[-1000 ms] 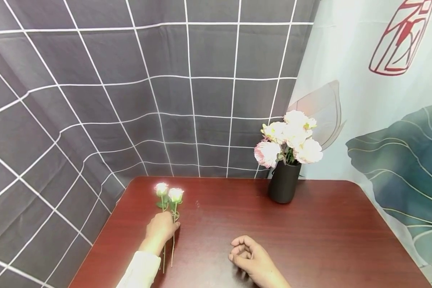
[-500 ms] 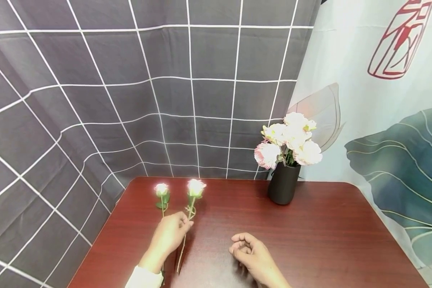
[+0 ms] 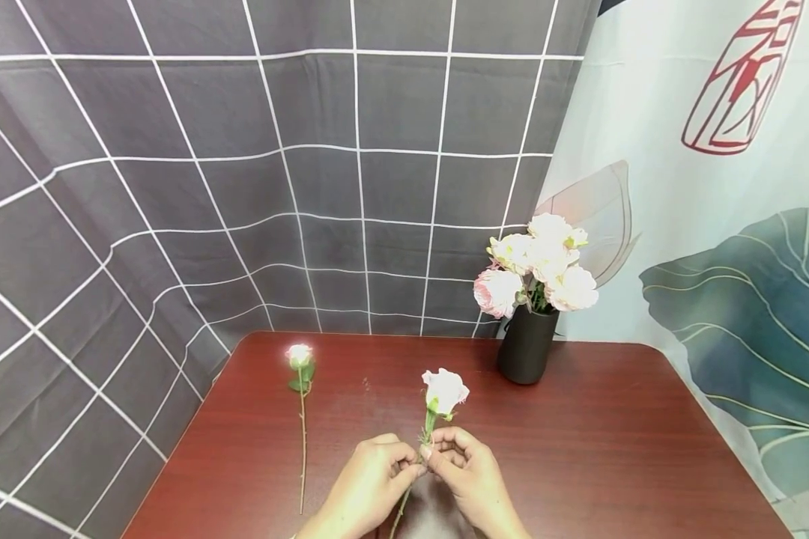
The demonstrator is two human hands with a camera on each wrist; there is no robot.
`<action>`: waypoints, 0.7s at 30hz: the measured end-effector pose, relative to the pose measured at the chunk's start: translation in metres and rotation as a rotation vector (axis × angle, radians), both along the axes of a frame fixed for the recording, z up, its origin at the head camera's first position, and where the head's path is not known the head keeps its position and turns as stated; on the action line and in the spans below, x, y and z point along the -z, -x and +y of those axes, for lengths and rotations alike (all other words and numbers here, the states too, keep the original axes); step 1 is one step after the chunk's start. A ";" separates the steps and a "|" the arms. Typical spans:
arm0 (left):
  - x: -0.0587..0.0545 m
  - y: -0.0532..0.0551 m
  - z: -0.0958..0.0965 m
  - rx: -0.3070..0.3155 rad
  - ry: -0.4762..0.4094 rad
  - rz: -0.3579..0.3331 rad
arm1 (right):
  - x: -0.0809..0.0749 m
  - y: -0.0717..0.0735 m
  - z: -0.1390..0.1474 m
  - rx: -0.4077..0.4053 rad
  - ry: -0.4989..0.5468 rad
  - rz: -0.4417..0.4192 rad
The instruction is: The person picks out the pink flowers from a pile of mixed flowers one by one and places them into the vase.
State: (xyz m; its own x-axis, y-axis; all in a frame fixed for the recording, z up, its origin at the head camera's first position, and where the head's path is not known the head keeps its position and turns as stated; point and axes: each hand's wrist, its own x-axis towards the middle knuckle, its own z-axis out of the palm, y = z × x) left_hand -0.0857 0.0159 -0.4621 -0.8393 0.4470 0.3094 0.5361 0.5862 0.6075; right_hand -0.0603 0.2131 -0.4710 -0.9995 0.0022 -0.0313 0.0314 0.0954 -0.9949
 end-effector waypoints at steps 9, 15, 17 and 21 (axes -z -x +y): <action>0.002 -0.001 0.005 0.023 -0.068 -0.024 | 0.011 -0.003 0.011 -0.043 0.158 -0.063; 0.004 0.001 0.002 0.073 -0.059 0.043 | 0.020 -0.009 0.017 -0.159 0.224 0.084; 0.004 0.001 0.002 0.084 -0.051 0.057 | 0.021 -0.010 0.016 -0.161 0.225 0.139; 0.004 0.001 0.003 0.100 -0.041 0.048 | 0.021 -0.010 0.012 -0.124 0.196 0.240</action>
State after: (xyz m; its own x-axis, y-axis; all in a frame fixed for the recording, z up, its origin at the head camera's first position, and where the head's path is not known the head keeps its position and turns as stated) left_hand -0.0864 0.0192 -0.4657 -0.7749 0.5143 0.3675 0.6197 0.5034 0.6021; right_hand -0.0500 0.2253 -0.4915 -0.9707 -0.1027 0.2171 -0.2058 -0.1101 -0.9724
